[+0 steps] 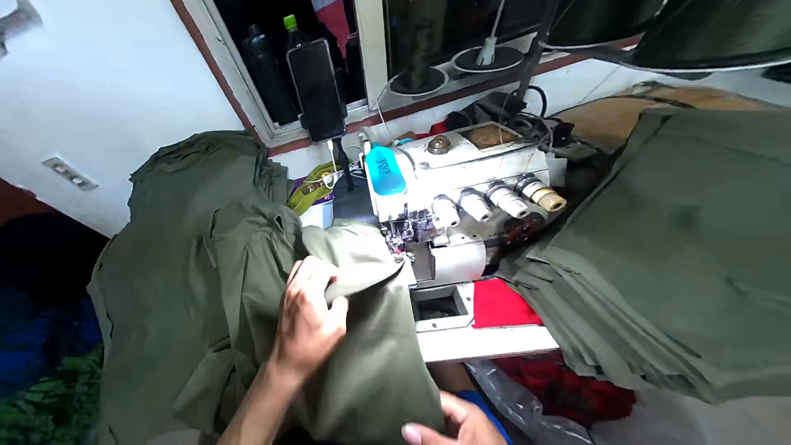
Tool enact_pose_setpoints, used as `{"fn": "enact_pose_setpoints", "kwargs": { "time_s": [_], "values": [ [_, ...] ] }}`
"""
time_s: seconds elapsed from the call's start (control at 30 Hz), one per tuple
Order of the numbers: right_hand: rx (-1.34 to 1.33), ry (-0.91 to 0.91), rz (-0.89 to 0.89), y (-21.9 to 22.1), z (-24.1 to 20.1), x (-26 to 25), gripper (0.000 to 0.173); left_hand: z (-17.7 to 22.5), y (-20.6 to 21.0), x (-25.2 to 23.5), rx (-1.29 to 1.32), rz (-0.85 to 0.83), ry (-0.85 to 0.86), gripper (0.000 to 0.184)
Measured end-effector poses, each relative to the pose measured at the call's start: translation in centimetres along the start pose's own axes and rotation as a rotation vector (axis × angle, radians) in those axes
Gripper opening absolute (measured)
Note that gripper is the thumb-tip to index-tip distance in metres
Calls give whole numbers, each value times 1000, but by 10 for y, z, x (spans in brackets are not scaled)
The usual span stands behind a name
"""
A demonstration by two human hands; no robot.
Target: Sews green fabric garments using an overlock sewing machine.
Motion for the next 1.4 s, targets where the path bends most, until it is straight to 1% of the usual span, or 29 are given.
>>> {"fn": "enact_pose_setpoints", "kwargs": {
  "time_s": [0.07,0.1,0.13,0.23,0.3,0.4,0.5,0.53,0.6,0.67,0.77,0.9,1.0,1.1,1.17,1.27,1.33,1.4],
  "values": [
    [-24,28,129,-11,-14,-20,31,24,-1,16,64,9,7,14],
    [-43,34,186,-16,-19,-31,36,31,3,26,87,19,-2,14],
    [-57,27,226,-18,-23,-40,38,36,10,38,115,31,-19,13],
    [-51,11,250,-17,-30,-42,23,36,20,68,166,62,-85,15],
    [-54,17,221,-15,-29,-34,19,33,17,73,177,81,-110,13],
    [-41,20,262,-19,-32,-37,21,31,10,60,189,110,-150,15],
    [73,3,321,-27,-60,-58,30,43,1,37,166,201,-144,18],
    [92,-6,349,-29,-67,-63,29,53,-2,31,113,208,-102,21],
    [108,-45,398,-32,-72,-70,23,76,-6,25,0,185,54,32],
    [116,-78,441,-35,-67,-65,20,91,-8,31,-95,110,180,35],
    [74,-93,497,-40,-58,-51,24,105,-11,40,-192,51,229,32],
    [2,-123,551,-40,-64,-43,18,119,-9,32,-262,49,242,31],
    [-7,-145,604,-41,-70,-44,13,121,0,20,-313,42,236,30],
    [52,-151,650,-42,-78,-48,10,118,14,6,-415,54,242,27],
    [80,-167,672,-42,-83,-51,9,113,24,-3,-487,47,248,27],
    [94,-206,702,-41,-91,-54,9,105,36,-14,-515,41,250,26],
    [56,-183,681,-41,-92,-58,9,98,42,-18,-504,43,248,22],
    [-12,-134,619,-40,-86,-61,9,91,48,-17,-479,44,252,20]
  ]
}}
Point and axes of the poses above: each hand's wrist, its own x-axis away from the middle knuckle, its own y-axis out of the palm, z = x × y, the point moved 8 cm from there along -x, towards the middle knuckle, and after that the axes turned 13 degrees about y, right-handed, at the moved point
